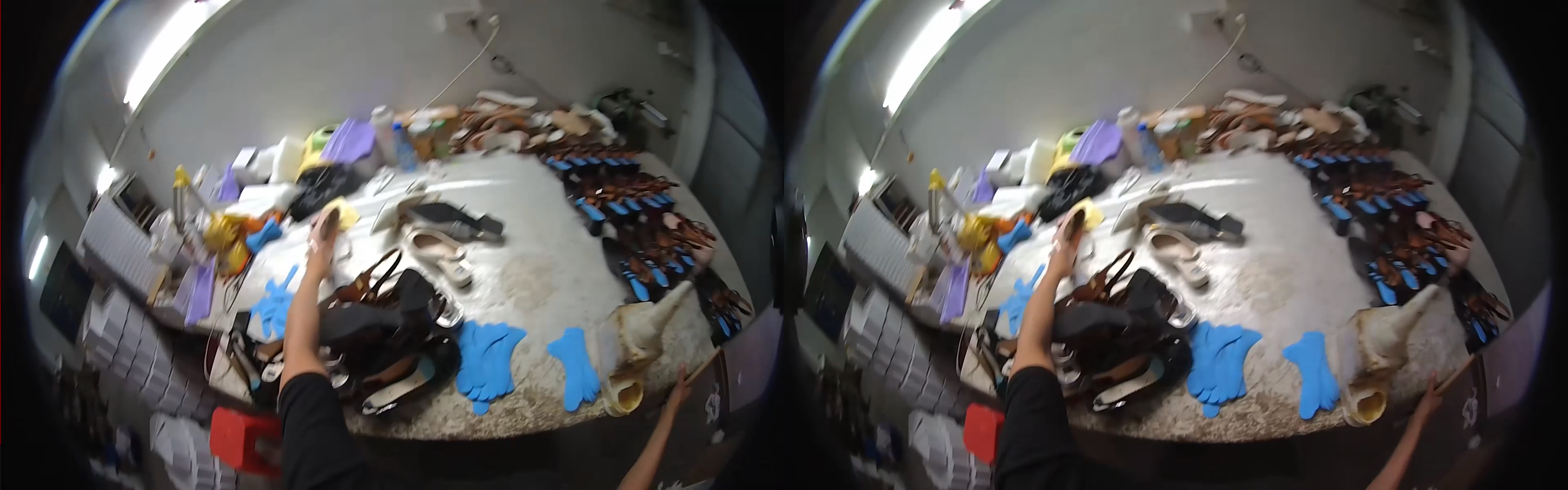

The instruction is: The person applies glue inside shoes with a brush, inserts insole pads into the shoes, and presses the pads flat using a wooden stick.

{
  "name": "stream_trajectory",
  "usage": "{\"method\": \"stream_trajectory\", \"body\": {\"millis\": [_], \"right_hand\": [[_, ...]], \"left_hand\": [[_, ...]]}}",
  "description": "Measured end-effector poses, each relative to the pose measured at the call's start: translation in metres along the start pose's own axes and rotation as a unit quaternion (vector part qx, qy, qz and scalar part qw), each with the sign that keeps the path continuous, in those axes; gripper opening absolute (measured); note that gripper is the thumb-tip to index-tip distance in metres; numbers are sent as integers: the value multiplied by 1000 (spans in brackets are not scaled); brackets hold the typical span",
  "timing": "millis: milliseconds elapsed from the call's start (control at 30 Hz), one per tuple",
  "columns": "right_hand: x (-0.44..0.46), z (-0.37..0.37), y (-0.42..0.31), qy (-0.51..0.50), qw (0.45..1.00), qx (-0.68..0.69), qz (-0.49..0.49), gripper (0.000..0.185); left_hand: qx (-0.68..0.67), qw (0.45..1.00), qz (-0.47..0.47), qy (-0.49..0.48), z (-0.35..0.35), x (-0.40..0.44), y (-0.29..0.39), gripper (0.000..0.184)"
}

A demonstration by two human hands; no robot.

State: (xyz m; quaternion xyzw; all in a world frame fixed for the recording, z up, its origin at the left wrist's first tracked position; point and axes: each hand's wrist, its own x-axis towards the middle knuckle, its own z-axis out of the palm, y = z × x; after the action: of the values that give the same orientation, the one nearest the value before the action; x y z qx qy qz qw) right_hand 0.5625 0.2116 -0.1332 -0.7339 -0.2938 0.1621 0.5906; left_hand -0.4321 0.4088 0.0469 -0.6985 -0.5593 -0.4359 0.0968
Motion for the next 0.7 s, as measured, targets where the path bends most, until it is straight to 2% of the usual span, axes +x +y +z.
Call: {"method": "stream_trajectory", "body": {"millis": [67, 100, 133, 167, 200, 233, 267, 300, 333, 367, 400, 467, 500, 533, 600, 633, 667, 700], "right_hand": [[-19, 0, -24, -28, 999, 19, -1, 54], [-4, 0, -11, 14, 997, -62, 49, 59], [-22, 2, -22, -1, 999, 17, -29, 61], [-54, 5, -73, -13, 1000, -1, -13, 56], [-33, -1, -34, 7, 999, 6, -36, 49], [-44, -17, -62, -50, 995, 5, 90, 41], [-63, -24, -89, -45, 990, 40, 128, 35], [-84, -35, -113, -21, 994, 22, 103, 36], [-95, -49, -113, -24, 997, 11, 67, 39], [-110, -60, -111, -16, 999, 35, 33, 40], [-129, -63, -116, -16, 998, 59, -4, 42], [-181, -57, -170, -100, 990, 44, -86, 46], [-202, -48, -200, -125, 975, 10, -185, 52], [-223, -38, -227, -150, 947, -19, -283, 60], [-258, -22, -271, -197, 873, -23, -446, 82], [-273, -10, -284, -235, 850, 13, -471, 92], [-289, 1, -292, -278, 824, 51, -492, 103], [-302, 13, -301, -316, 796, 88, -509, 107]], "left_hand": [[19, 999, 32, 18, 3, 0, -26, 44], [-1, 999, 36, -13, 5, 3, -33, 47], [106, 994, 2, -34, -13, 10, -32, 47], [219, 973, -26, -63, -30, 15, -35, 50], [324, 940, -48, -98, -47, 21, -34, 55], [365, 921, -84, -108, -67, 24, -57, 54], [316, 933, -153, -82, -101, 25, -79, 53], [191, 954, -228, -30, -133, 29, -103, 51], [26, 956, -291, 28, -160, 40, -107, 50], [-80, 939, -328, 70, -184, 48, -117, 49], [-177, 936, -302, 51, -215, 40, -33, 41], [-39, 988, -151, 9, -270, 50, 77, 37], [28, 992, -118, 28, -285, 49, 144, 37], [99, 990, -87, 47, -291, 44, 207, 37], [57, 996, -34, 52, -292, 24, 299, 47], [116, 991, 64, 16, -290, 10, 336, 55], [15, 999, 30, 33, -270, -8, 390, 61], [9, 999, -34, -9, -261, -22, 417, 47]]}}
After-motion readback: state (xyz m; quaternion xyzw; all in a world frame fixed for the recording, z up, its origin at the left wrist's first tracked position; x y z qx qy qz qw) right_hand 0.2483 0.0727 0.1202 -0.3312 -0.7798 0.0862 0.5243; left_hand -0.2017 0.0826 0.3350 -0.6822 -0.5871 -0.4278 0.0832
